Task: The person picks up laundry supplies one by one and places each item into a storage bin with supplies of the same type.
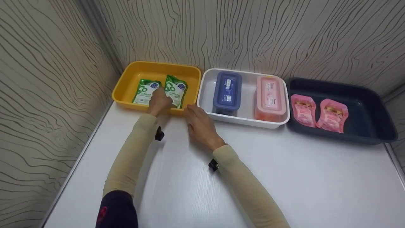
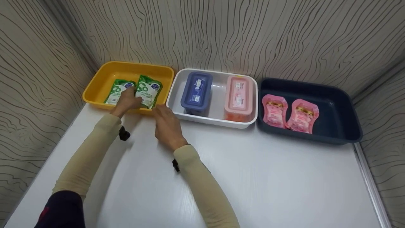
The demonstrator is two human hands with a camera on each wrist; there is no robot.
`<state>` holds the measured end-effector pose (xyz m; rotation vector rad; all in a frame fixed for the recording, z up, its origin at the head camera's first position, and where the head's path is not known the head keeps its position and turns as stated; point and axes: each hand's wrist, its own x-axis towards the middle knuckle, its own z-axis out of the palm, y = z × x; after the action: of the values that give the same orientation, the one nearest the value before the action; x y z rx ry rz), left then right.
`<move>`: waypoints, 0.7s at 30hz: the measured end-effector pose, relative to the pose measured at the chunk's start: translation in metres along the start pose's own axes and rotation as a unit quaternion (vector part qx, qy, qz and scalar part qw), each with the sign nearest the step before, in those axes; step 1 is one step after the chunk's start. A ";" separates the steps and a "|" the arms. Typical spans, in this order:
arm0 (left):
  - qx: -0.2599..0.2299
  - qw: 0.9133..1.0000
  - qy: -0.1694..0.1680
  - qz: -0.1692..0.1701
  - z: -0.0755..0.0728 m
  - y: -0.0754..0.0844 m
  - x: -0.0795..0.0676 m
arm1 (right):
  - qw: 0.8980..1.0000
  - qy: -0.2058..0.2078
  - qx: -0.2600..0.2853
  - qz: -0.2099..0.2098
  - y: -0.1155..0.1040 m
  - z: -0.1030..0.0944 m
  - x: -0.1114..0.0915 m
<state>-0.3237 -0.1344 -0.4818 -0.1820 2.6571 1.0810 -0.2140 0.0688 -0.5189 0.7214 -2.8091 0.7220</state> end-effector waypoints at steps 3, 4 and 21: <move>0.008 1.000 0.007 -0.003 0.002 -0.001 0.001 | 1.000 0.005 -0.002 -0.002 0.001 0.000 0.000; 0.010 1.000 0.009 -0.008 0.002 0.000 0.002 | 1.000 0.006 -0.001 -0.003 0.001 0.000 0.000; 0.081 0.997 -0.010 -0.001 0.007 -0.003 -0.003 | 1.000 0.001 0.004 0.000 0.001 0.001 0.002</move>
<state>-0.3188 -0.1315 -0.4880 -0.1423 2.7103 0.8569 -0.2159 0.0685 -0.5194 0.7210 -2.8068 0.7340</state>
